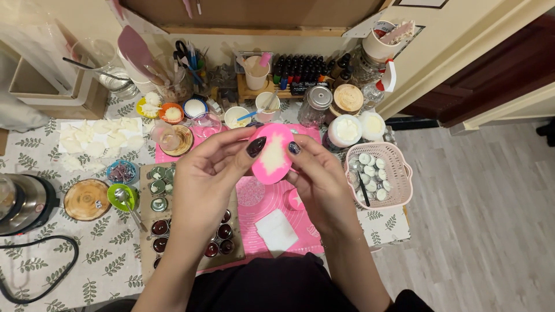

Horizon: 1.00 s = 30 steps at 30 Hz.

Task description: The person is preparing small candles by removing them from molds and inspecting them.

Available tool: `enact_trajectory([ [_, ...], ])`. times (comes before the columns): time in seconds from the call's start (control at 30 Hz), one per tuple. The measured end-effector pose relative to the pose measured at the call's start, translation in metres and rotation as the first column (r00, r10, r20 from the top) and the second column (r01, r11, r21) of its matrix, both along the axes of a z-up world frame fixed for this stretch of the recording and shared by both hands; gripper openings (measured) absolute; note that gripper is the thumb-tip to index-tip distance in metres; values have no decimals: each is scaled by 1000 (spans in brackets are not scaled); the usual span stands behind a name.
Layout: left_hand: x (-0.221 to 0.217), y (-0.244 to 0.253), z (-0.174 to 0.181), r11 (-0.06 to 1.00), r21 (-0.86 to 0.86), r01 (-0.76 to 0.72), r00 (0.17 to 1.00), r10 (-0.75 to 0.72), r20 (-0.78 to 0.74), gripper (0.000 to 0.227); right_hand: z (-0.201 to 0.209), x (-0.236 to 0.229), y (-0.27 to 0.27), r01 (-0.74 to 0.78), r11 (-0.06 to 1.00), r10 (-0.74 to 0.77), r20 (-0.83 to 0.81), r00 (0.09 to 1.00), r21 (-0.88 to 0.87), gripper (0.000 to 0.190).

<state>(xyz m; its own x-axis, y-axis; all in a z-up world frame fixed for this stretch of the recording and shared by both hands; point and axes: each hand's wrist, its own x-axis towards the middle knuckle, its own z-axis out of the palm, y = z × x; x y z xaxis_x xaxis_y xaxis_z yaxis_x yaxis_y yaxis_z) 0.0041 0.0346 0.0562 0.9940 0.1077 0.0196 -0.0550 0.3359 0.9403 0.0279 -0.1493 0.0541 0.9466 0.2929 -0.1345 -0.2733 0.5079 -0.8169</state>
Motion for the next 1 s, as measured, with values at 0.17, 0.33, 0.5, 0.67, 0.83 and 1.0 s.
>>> enact_trajectory([
  [0.17,-6,0,-7,999,9,-32,999,32,-22,37,-11,4,3,3,1000,-3,-21,1000,21,32],
  [0.33,-10,0,-5,993,57,-107,994,107,1,33,-18,3,8,31,999,-30,-33,999,16,31],
  [0.5,-13,0,4,970,133,-206,978,209,-10,28,-22,1,12,23,998,-22,15,1000,-55,32],
  [0.67,-15,1,0,957,159,-243,966,253,-45,28,-9,-4,24,6,996,-5,18,1000,-93,34],
  [0.83,-19,2,-6,957,161,-239,964,254,-80,31,-6,-8,26,1,991,4,33,999,-134,36],
  [1.0,-15,7,-13,954,206,-217,975,223,-6,30,-7,-9,27,1,990,4,38,999,-141,35],
])
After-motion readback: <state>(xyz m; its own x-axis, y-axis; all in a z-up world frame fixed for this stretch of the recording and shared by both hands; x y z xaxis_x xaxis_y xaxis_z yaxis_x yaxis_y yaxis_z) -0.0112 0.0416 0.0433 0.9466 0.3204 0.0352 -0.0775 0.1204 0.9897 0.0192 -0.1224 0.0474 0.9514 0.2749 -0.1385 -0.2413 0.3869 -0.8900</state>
